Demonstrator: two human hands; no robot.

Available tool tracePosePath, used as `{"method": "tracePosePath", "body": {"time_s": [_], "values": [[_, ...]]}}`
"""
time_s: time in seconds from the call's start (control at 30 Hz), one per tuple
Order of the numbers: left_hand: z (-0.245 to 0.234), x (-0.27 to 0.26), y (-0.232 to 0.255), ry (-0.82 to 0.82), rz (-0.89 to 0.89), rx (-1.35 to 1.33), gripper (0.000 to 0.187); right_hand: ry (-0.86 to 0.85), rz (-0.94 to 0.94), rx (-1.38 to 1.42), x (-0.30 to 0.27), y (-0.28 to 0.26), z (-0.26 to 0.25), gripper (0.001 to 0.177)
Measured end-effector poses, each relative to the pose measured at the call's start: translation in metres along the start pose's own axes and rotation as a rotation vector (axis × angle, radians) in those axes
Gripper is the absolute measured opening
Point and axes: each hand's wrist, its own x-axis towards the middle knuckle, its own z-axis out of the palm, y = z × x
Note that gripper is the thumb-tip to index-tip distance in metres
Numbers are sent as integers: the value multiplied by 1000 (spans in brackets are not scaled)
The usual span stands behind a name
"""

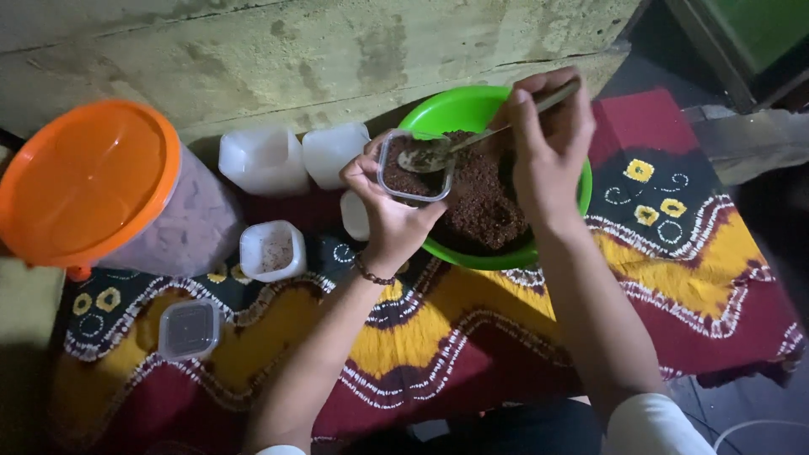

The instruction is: Packing soil from a large bowl into a small plastic container using a spoon.

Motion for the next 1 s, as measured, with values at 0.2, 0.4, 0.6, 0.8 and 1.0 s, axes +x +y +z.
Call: {"method": "tracePosePath", "body": {"time_s": [0.2,0.4,0.6,0.8,1.0], "values": [[-1,-2,-2,-4,-13,-69,76,-16,-11,-28,-5,-9,13,11],[-1,-2,8,-63,-27,-63,71,-15,16,20,-5,-12,9,12],[0,0,18,-112,26,-151,68,7,-9,62,-9,-35,9,14],[0,-4,27,-45,-22,-125,69,-36,-99,23,-8,-22,8,12],[-7,-37,30,144,-120,-41,98,-82,-288,-48,-17,4,23,7]]}}
